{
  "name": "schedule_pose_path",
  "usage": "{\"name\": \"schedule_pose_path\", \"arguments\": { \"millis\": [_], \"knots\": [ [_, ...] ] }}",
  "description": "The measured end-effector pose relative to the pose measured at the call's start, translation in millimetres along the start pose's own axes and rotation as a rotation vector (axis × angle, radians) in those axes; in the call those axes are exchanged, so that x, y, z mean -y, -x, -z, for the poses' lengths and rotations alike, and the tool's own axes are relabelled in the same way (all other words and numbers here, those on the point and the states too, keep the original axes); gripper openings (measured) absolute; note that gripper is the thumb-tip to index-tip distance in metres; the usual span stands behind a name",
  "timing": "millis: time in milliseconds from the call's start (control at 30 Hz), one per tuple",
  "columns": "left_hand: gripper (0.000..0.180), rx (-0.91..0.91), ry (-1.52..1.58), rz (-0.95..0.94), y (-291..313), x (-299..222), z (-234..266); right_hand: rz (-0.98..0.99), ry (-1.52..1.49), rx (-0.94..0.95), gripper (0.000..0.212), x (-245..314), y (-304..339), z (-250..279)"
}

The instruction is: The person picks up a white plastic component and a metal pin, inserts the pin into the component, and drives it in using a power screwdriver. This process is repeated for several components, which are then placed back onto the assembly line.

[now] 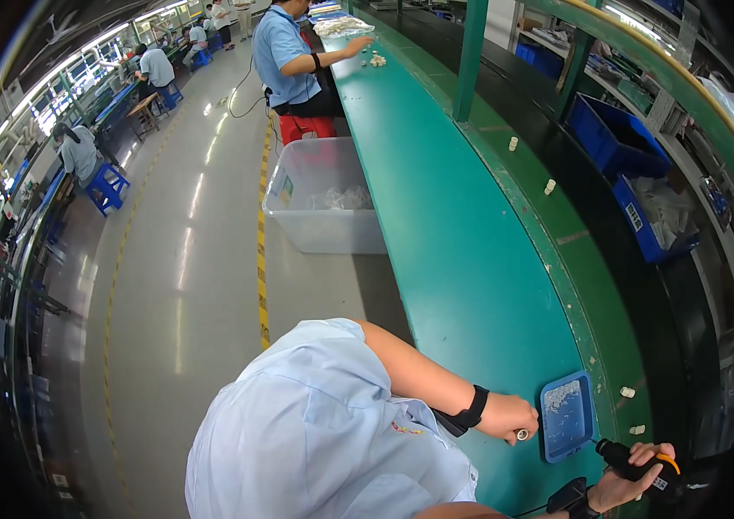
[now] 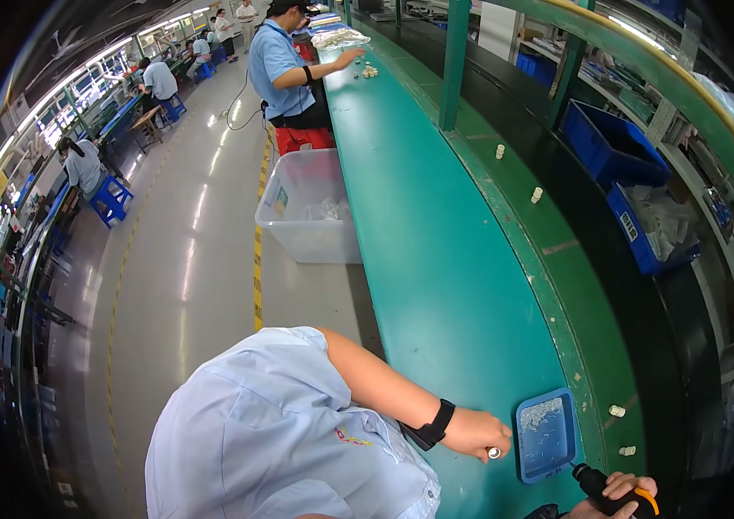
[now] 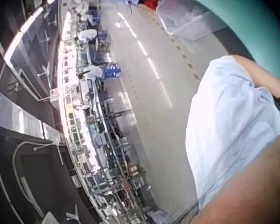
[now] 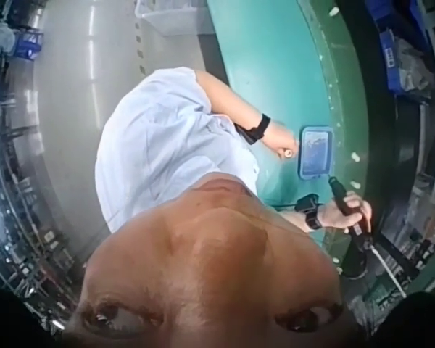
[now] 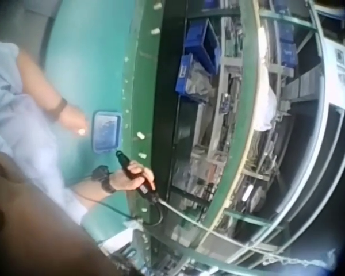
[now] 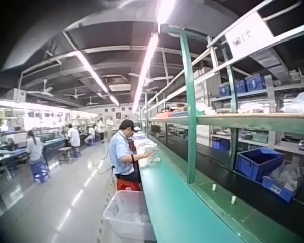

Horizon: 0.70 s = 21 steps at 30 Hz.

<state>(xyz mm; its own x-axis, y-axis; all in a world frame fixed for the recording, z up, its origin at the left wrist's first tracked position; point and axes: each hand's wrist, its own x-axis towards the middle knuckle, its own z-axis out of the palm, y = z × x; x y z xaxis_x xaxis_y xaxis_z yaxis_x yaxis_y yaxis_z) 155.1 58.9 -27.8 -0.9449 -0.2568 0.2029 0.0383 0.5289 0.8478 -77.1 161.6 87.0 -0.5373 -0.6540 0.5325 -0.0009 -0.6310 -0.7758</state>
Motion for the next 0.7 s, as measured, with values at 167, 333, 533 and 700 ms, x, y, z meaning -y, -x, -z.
{"name": "schedule_pose_path", "arguments": {
  "millis": [167, 333, 533, 700],
  "knots": [
    [0.021, -0.013, -0.021, -0.068, -2, 6, -2, 0.118, 0.009, 0.065, 0.047, 24, 5, -39],
    [0.028, 0.008, -0.026, -0.023, -1, 2, -2, 0.017, -0.032, 0.099, 0.037, 31, 16, -44],
    [0.037, -0.011, 0.051, 0.008, -1, 2, 2, 0.029, 0.049, 0.112, 0.036, 35, 30, -47],
    [0.038, 0.025, 0.041, 0.000, 3, 1, 8, 0.048, 0.083, 0.088, 0.040, 32, 36, -49]
  ]
}}
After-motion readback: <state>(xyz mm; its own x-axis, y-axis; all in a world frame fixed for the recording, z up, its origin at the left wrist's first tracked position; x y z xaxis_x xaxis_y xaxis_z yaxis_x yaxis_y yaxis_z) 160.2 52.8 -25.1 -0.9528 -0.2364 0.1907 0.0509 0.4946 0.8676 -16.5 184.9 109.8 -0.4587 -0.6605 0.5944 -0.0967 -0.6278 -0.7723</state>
